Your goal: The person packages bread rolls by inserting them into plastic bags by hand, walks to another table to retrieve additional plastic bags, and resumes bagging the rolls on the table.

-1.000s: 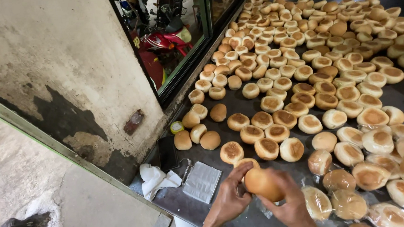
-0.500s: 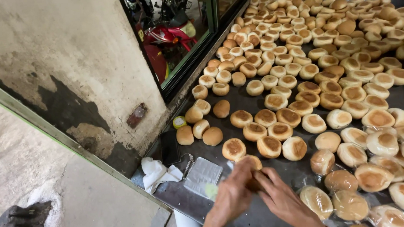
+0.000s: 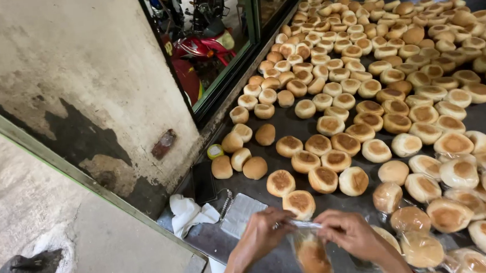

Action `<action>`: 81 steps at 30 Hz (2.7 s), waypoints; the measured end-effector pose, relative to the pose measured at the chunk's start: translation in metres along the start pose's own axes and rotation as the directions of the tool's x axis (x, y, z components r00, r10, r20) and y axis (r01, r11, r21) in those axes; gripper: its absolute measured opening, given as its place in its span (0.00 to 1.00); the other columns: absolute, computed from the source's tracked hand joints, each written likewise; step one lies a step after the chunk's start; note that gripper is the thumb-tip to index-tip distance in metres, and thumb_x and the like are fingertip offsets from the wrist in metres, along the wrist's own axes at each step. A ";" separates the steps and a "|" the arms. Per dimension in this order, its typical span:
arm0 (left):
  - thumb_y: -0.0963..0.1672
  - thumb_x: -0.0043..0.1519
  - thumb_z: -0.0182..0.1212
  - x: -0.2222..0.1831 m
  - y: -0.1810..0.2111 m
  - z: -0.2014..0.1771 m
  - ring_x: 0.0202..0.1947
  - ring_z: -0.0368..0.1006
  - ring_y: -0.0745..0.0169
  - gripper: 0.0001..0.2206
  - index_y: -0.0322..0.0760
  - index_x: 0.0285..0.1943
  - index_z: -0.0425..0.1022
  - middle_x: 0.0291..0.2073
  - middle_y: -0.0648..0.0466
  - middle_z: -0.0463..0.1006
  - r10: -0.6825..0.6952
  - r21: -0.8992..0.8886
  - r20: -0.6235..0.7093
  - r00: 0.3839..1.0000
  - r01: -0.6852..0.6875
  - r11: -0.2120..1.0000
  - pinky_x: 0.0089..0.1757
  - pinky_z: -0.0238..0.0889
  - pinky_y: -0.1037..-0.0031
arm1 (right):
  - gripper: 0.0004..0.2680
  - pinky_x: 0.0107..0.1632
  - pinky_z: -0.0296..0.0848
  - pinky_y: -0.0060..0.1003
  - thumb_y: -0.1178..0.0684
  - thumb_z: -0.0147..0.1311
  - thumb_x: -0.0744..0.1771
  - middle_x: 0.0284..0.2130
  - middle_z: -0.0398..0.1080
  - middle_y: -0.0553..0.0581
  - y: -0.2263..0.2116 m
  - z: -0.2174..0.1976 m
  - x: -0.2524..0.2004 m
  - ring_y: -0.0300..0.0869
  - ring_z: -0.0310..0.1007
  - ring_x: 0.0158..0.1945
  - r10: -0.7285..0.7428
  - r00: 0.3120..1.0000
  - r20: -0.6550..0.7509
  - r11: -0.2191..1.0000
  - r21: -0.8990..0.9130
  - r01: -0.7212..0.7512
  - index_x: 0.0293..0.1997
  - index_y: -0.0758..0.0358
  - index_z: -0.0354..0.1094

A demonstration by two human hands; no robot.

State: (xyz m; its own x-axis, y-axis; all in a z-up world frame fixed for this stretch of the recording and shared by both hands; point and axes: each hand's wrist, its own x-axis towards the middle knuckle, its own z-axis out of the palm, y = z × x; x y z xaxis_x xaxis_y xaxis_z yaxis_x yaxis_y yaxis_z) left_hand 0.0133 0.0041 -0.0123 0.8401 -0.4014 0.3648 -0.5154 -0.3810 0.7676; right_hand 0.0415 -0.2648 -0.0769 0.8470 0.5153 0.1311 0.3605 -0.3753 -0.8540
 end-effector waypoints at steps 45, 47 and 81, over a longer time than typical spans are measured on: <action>0.40 0.63 0.63 0.000 -0.035 0.083 0.45 0.76 0.65 0.07 0.26 0.40 0.83 0.52 0.50 0.73 -0.395 -0.659 -0.020 0.919 0.285 0.696 0.45 0.71 0.74 | 0.09 0.54 0.74 0.40 0.63 0.61 0.62 0.56 0.69 0.58 -0.040 0.035 -0.004 0.50 0.72 0.57 -0.243 0.833 -0.498 0.970 -0.122 0.210 0.44 0.66 0.74; 0.40 0.63 0.63 0.002 -0.030 0.082 0.43 0.75 0.67 0.07 0.27 0.41 0.83 0.52 0.53 0.74 -0.454 -0.643 -0.071 0.888 0.307 0.702 0.44 0.70 0.74 | 0.10 0.54 0.74 0.41 0.64 0.62 0.61 0.55 0.67 0.61 -0.043 0.034 -0.006 0.51 0.72 0.55 -0.267 0.803 -0.533 0.963 -0.126 0.237 0.46 0.66 0.75; 0.42 0.61 0.70 0.008 -0.044 0.085 0.25 0.67 0.77 0.08 0.28 0.40 0.82 0.27 0.58 0.79 -0.610 -0.671 -0.271 0.745 0.308 0.675 0.28 0.61 0.82 | 0.11 0.52 0.66 0.29 0.53 0.57 0.68 0.44 0.71 0.51 -0.052 0.027 0.007 0.34 0.68 0.49 -0.003 0.902 -0.432 0.905 0.383 0.187 0.51 0.70 0.67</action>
State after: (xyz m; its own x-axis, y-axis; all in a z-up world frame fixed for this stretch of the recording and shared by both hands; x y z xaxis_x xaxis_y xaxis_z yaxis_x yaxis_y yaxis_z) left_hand 0.0283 -0.0526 -0.0881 0.9858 0.1593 -0.0532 0.0244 0.1777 0.9838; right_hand 0.0179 -0.2210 -0.0457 0.9315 0.1328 0.3387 0.3348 0.0513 -0.9409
